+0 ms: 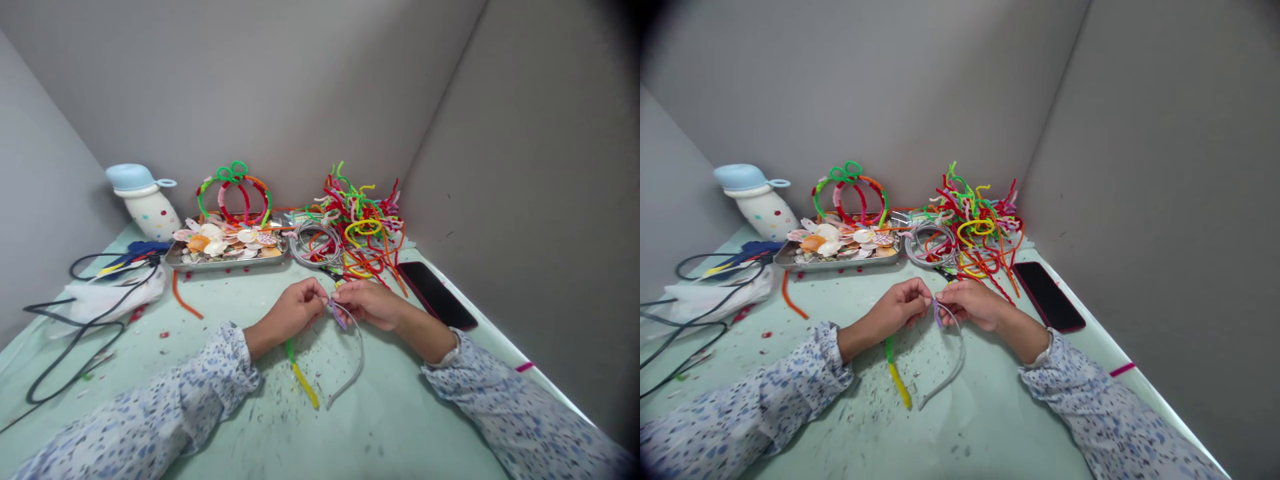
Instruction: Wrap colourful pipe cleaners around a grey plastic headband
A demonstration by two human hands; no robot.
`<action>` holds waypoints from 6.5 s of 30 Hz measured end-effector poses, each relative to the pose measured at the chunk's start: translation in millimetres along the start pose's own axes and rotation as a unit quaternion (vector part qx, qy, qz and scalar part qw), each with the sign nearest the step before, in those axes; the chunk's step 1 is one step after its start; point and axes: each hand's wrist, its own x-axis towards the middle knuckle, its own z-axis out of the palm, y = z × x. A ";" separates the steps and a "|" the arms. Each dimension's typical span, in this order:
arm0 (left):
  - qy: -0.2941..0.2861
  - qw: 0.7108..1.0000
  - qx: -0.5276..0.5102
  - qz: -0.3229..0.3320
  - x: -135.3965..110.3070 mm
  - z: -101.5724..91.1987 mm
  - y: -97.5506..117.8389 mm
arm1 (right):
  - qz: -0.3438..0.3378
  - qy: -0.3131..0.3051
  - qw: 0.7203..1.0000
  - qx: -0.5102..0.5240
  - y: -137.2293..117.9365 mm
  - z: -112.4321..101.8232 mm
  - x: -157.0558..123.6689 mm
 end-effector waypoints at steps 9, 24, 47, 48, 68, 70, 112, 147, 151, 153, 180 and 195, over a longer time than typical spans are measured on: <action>-0.005 1.000 0.028 -0.001 -1.7 2.8 5.5 | 0.045 -0.038 0.998 0.036 2.5 -7.8 2.9; -0.003 0.999 0.007 -0.034 2.5 -1.7 -4.8 | -0.129 0.076 0.854 -0.498 -8.9 12.1 -8.2; -0.032 0.997 -0.011 -0.074 4.7 -3.6 -4.8 | -0.134 0.103 0.685 -0.709 -20.3 26.6 -18.6; -0.032 0.997 -0.011 -0.074 4.5 -3.2 -4.9 | -0.129 0.104 0.674 -0.720 -20.6 29.3 -19.3; 0.059 0.993 -0.090 -0.049 6.7 -3.6 0.8 | -0.264 0.156 0.907 -0.290 3.6 -19.5 1.9; 0.068 0.993 -0.085 -0.050 6.5 -2.3 2.3 | -0.289 0.170 0.881 -0.334 6.0 -14.8 0.7; 0.168 0.832 0.517 0.109 -8.1 7.8 0.8 | -0.360 0.272 0.691 -0.565 8.7 20.0 -5.1; 0.023 0.944 -0.291 -0.155 2.4 2.9 14.6 | -0.469 0.278 0.690 -0.476 17.6 8.4 -4.1; 0.024 0.946 -0.289 -0.146 2.5 1.6 12.7 | -0.465 0.277 0.693 -0.476 17.5 8.5 -3.8; 0.023 0.949 -0.283 -0.135 2.3 1.3 11.7 | -0.462 0.278 0.695 -0.475 17.1 8.7 -3.5; 0.088 0.989 -0.117 -0.026 -0.9 6.5 12.7 | -0.425 0.296 0.735 -0.438 13.9 12.5 -1.9; 0.111 0.985 -0.125 -0.039 1.3 7.1 11.1 | -0.407 0.300 0.746 -0.433 13.9 11.1 -1.8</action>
